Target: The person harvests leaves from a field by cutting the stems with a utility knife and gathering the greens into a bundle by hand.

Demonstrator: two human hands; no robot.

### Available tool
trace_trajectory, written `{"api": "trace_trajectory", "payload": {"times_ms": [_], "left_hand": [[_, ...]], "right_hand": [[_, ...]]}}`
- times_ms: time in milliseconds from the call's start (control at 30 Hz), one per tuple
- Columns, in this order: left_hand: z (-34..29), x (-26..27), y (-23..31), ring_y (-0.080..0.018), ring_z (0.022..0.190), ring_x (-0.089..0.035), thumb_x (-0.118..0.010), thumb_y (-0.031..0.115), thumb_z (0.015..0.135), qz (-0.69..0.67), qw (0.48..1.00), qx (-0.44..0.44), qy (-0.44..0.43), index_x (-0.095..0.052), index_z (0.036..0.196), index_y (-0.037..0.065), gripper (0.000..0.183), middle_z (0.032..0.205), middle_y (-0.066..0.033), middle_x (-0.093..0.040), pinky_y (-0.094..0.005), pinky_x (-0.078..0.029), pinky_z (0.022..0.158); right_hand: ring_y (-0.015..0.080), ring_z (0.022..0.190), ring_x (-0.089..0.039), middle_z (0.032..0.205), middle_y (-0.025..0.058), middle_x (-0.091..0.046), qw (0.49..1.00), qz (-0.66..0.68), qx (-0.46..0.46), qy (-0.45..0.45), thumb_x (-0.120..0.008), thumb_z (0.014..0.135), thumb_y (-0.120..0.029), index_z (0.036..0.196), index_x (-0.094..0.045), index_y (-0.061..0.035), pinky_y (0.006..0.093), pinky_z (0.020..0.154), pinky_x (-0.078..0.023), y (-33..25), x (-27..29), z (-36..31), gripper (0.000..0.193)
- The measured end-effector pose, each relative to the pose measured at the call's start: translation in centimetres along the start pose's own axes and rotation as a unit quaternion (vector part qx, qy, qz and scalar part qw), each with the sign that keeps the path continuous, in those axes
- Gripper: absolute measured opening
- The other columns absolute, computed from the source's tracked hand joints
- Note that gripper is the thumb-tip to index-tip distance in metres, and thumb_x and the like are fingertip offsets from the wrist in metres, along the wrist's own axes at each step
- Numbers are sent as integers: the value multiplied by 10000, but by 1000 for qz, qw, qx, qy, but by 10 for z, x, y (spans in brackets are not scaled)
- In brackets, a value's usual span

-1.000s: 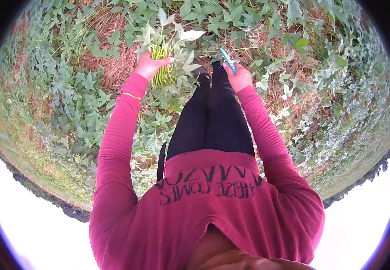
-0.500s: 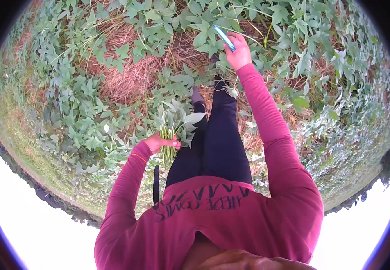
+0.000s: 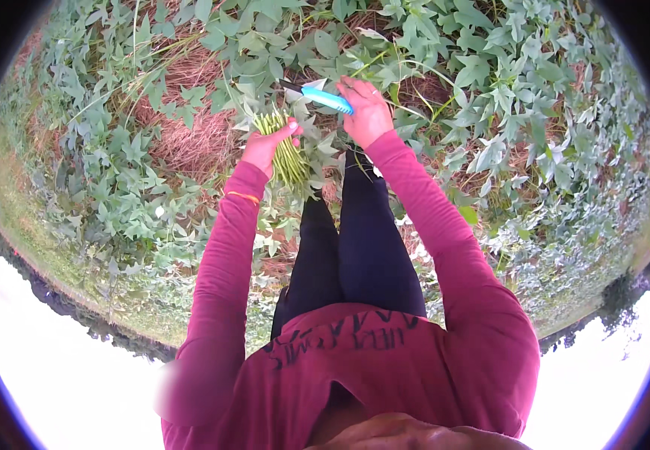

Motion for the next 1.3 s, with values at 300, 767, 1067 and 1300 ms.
{"api": "trace_trajectory", "payload": {"times_ms": [300,767,1067,1300], "left_hand": [[140,-180,-57,-167,780,-662,-823,103,779,129,973,104,-163,-717,1014,5,276,962,-75,-724,-318,-553,674],[141,-152,-39,-139,739,-660,-835,47,738,266,959,4,-95,-715,994,2,286,914,-48,-719,-300,-538,621],[120,-136,-23,-148,803,-679,-815,9,755,198,975,-2,-96,-701,1027,9,296,965,-55,-720,-308,-559,652],[100,-139,-28,-135,788,-676,-810,17,768,233,966,13,-114,-709,1028,4,279,948,-53,-725,-297,-552,669]], "right_hand": [[352,1149,-598,1240,179,-628,986,118,-117,-11,-651,728,82,1143,-668,3,406,991,-489,0,76,-77,422],[308,1052,-693,1151,108,-710,781,-355,-374,-353,-549,958,-323,1164,-702,-100,421,885,-558,252,58,52,340],[312,1009,-708,1109,116,-722,809,-278,-459,-237,-514,950,-274,1117,-724,-105,429,846,-567,186,92,12,317],[320,973,-716,1050,101,-739,796,-279,-521,-135,-523,962,-325,1072,-734,-92,428,814,-574,241,69,-5,334]]}}
Point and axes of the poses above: each hand's wrist, its own z-axis towards the middle knuckle, its own x-axis out of the back of the hand, y = z × x, the point moved 3 cm from there along z, towards the middle knuckle
